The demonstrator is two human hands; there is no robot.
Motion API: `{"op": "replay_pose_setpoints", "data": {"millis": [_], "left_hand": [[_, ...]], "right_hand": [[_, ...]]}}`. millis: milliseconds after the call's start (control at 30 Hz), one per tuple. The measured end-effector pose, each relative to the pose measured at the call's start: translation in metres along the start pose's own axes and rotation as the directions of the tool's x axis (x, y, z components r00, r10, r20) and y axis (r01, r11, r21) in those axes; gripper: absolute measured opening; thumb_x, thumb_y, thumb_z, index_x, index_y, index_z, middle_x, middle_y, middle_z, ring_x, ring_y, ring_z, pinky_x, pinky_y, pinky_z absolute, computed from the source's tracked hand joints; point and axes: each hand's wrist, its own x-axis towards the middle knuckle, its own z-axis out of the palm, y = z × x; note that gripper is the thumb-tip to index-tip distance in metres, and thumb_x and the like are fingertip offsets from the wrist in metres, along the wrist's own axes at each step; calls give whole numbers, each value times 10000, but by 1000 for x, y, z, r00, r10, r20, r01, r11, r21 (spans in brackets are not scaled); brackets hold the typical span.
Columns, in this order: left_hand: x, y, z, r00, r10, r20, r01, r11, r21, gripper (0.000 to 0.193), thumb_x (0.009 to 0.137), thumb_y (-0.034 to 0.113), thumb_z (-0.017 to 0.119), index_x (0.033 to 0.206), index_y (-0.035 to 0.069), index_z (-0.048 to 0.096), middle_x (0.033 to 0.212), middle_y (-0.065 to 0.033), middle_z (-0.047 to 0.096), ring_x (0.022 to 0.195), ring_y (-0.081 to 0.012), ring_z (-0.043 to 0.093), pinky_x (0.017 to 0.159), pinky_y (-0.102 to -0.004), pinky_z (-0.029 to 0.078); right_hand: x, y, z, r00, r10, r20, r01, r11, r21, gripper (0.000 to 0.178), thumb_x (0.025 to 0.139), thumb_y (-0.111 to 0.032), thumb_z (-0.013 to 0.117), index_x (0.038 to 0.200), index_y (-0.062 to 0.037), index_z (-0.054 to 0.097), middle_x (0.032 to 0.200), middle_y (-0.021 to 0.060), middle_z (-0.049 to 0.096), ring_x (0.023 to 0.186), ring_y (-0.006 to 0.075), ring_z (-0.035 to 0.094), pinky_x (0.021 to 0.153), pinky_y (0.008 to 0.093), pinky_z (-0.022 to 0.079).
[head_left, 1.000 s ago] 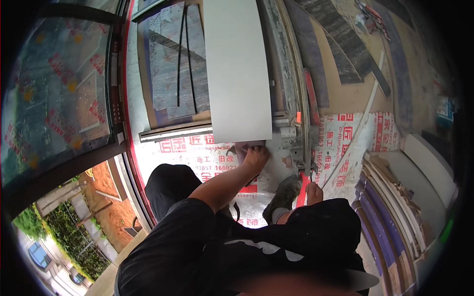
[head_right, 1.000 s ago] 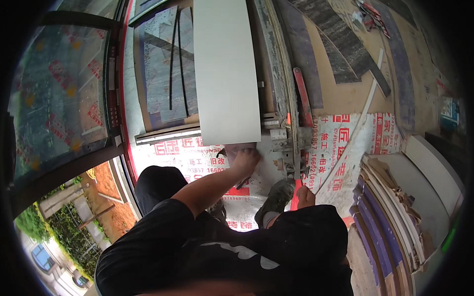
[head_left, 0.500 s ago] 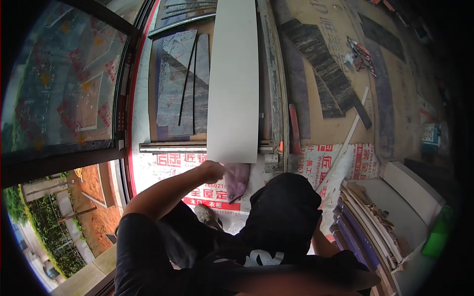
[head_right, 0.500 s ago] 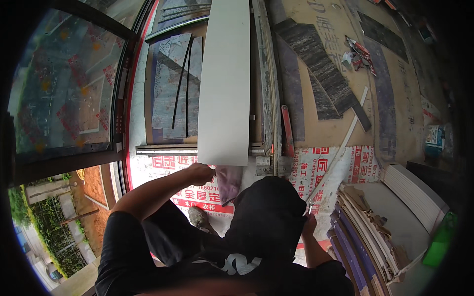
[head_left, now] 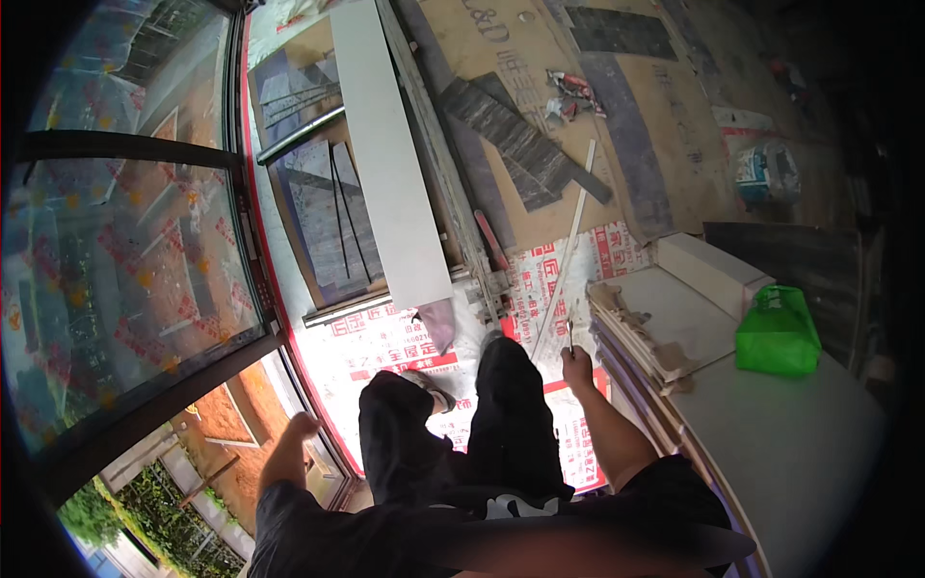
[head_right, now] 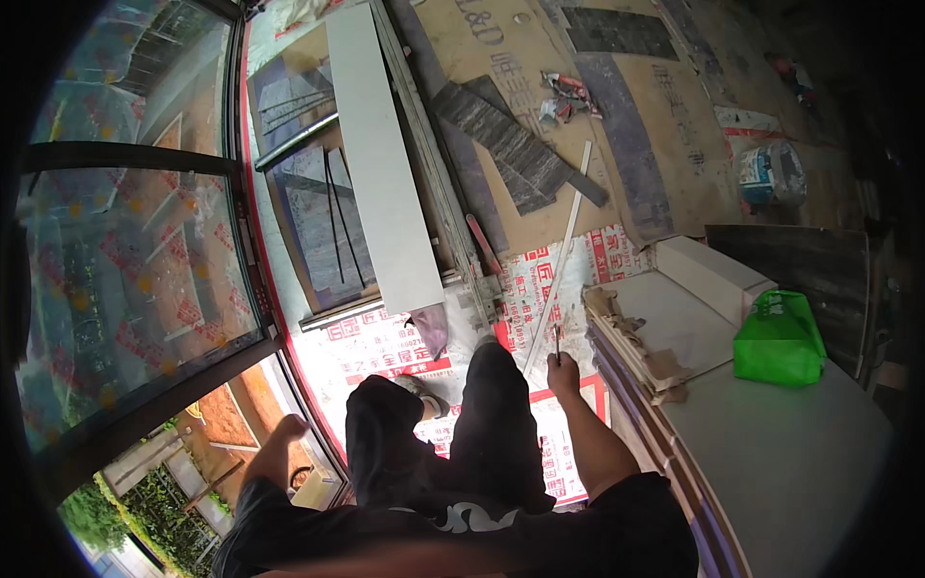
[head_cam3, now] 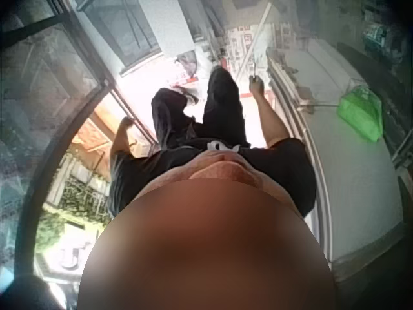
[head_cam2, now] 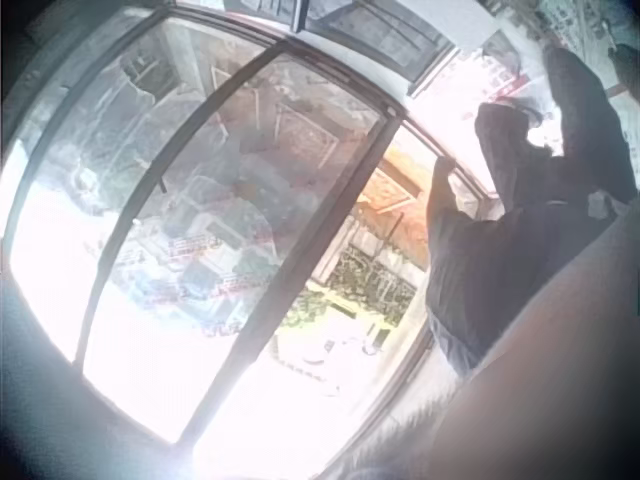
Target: Measure and cut tiles using a manual tile cutter and install them.
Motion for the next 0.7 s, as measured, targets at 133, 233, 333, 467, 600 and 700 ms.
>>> {"op": "replay_pose_setpoints", "data": {"millis": [133,233,333,467,600,700], "left_hand": [[-79,147,11,997,-76,-20,10,372,-928,318,956,336,537,1102,68,628,895,-114,708,748,-171,680,677,-362,548],[-97,235,-11,973,103,-205,-225,590,-775,414,855,330,642,1144,34,626,1080,-189,684,1056,-309,641,884,-402,489],[-84,280,-69,930,212,-301,-367,576,-730,439,858,349,635,1153,25,622,1097,-194,677,1060,-311,639,881,-402,485],[-97,286,-165,917,67,-393,-377,468,-799,381,947,317,496,1093,-8,630,1057,-212,676,1002,-344,643,849,-428,482],[-87,265,-242,979,-59,-198,-194,68,-979,343,969,247,390,955,-21,603,907,-141,678,760,-239,656,625,-399,493],[-52,245,-274,988,-155,-9,-12,-17,-1000,336,969,270,414,902,-15,578,748,-132,637,577,-240,590,477,-404,454]], "right_hand": [[-74,-22,-52,991,-129,40,134,974,-185,330,930,-277,451,886,-12,643,930,249,667,894,416,639,778,500,504],[-98,-49,-91,933,-216,287,315,875,-368,312,918,-259,459,912,-16,654,938,244,671,882,406,647,766,503,510],[-103,-91,-126,624,-246,742,751,449,-483,308,906,-247,476,928,0,660,877,221,681,789,393,665,699,493,522],[-90,-156,-165,921,109,375,-151,985,84,354,903,-334,536,886,-4,663,669,115,622,537,265,611,488,403,490],[-43,-198,-207,977,-103,189,91,993,75,397,894,-415,574,842,-28,645,603,82,579,547,217,598,482,361,462],[-20,-207,-238,997,-74,-20,77,971,227,408,893,-414,567,911,-15,655,699,148,630,694,245,637,612,380,491]]}}
